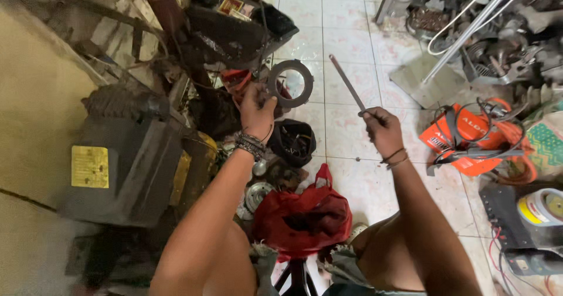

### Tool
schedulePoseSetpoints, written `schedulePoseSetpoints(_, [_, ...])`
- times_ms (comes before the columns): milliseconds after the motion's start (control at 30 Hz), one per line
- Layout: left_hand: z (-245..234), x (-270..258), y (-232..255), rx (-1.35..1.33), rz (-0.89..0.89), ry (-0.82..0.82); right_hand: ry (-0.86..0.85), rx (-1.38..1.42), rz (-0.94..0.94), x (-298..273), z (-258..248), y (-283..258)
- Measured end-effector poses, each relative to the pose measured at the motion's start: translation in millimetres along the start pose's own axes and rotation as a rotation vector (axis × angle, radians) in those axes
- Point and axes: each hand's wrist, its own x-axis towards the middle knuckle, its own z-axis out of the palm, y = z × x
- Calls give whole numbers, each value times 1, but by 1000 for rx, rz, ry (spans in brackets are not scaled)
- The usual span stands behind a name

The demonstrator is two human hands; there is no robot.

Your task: The person holds a dark, circular mechanical part in their left hand and uses a metal rod in their right hand to scrape and clean the inner surface of the part. The person rotates the part to access different areas while continuing to scrape away debris.

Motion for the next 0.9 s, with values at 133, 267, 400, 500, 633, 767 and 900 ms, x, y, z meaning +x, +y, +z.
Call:
schedulePoseSetpoints(133, [7, -1, 17, -92, 9, 21, 33, 187, -111, -38, 43, -54])
schedulePoseSetpoints(267, [0, -32, 17, -167, 4, -6, -69, 147, -157, -57, 65, -63])
schedulePoseSetpoints(400, [-8, -34, 6, -122, -13, -79, -50, 136, -152, -58, 80, -62])
schedulePoseSetpoints(500, [0, -40, 22, -295, -86, -82, -58, 136, -154, -57, 91, -61])
schedulePoseSetpoints(633, [-9, -43, 44, -313, -103, -100, -67, 165, -142, -51, 93, -64])
schedulePoseSetpoints(767, [-6, -45, 34, -278, -74, -114, -79, 188, -138, -47, 91, -62])
schedulePoseSetpoints(900, [-4, -45, 19, -289, -70, -122, -102, 237, -120, -48, 93, -78])
